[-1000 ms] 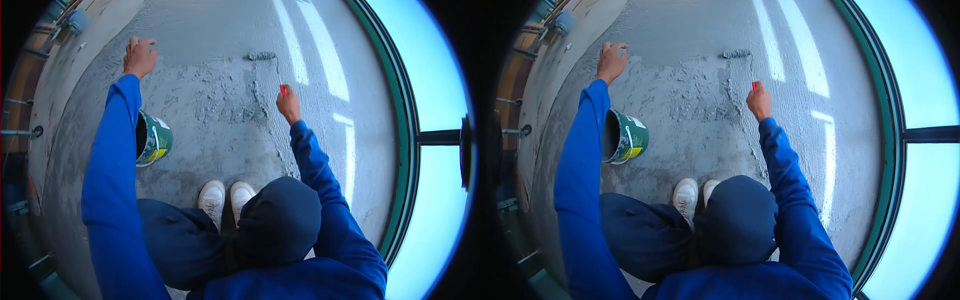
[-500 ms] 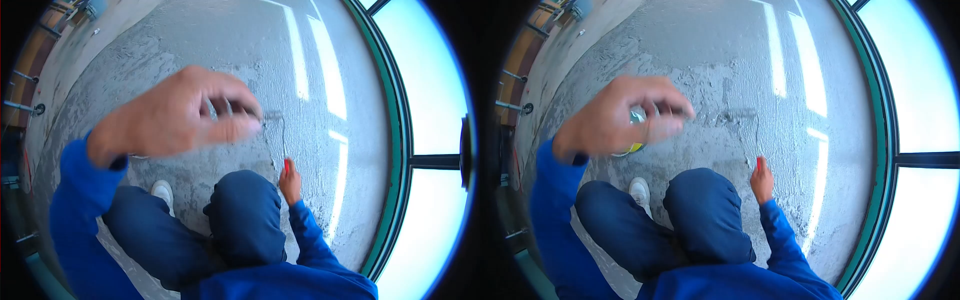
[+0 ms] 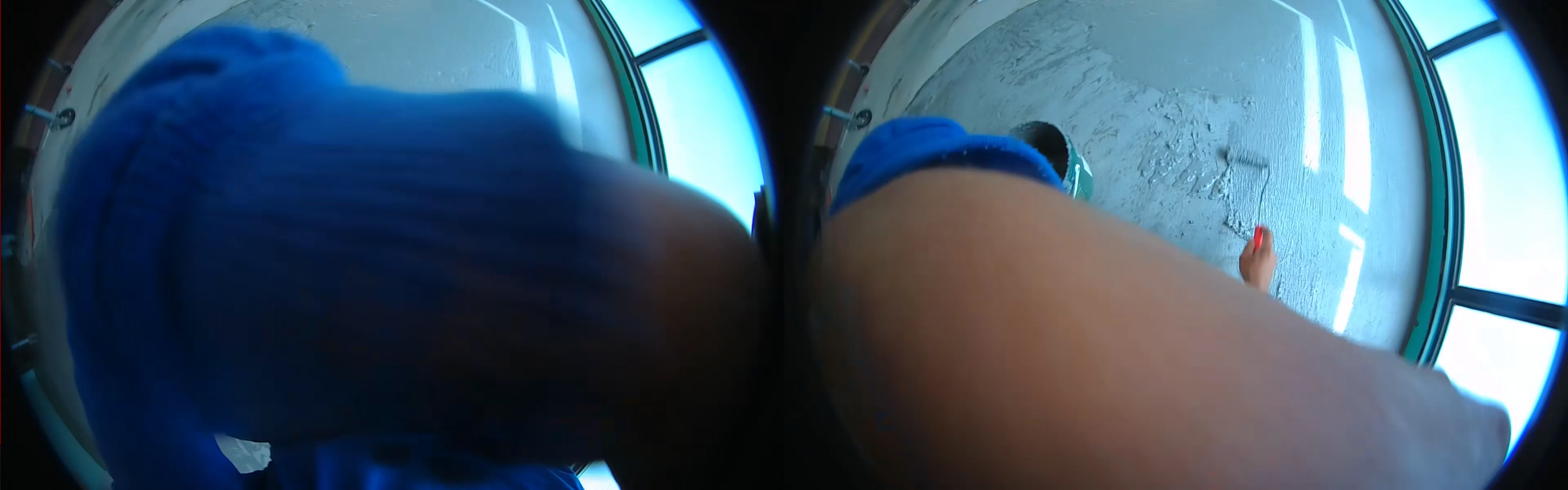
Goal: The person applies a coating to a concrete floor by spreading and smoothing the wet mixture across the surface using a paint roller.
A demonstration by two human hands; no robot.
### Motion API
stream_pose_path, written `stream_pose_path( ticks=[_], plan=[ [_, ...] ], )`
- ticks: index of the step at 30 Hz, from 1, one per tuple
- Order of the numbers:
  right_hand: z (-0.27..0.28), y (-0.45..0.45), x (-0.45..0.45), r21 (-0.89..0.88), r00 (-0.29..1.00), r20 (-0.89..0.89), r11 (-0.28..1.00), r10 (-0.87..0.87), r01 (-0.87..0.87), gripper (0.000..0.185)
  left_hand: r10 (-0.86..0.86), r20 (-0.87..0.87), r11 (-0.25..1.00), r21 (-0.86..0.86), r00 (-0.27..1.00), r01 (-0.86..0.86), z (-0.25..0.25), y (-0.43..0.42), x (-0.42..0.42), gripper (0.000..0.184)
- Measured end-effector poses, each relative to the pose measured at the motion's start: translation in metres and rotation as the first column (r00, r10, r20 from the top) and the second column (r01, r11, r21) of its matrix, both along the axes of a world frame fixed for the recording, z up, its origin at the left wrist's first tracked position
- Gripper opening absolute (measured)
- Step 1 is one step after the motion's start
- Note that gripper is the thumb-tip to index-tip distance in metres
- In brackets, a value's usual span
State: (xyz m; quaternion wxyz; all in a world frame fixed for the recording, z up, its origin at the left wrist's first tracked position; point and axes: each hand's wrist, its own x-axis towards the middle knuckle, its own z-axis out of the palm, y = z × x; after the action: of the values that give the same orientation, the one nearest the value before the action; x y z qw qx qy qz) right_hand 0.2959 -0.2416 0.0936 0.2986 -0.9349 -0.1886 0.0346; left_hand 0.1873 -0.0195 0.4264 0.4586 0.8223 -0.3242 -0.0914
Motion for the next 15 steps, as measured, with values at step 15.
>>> stream_pose_path(
  ticks=[15],
  plan=[
    [-0.011, -0.036, -0.033, -0.250, 0.995, 0.095, 0.968, 0.023, 0.002, 0.034, -0.300, 0.139, 0.953, -0.006, 0.944, 0.304, -0.005, 0.053, -0.041, 0.044]
  ],
)
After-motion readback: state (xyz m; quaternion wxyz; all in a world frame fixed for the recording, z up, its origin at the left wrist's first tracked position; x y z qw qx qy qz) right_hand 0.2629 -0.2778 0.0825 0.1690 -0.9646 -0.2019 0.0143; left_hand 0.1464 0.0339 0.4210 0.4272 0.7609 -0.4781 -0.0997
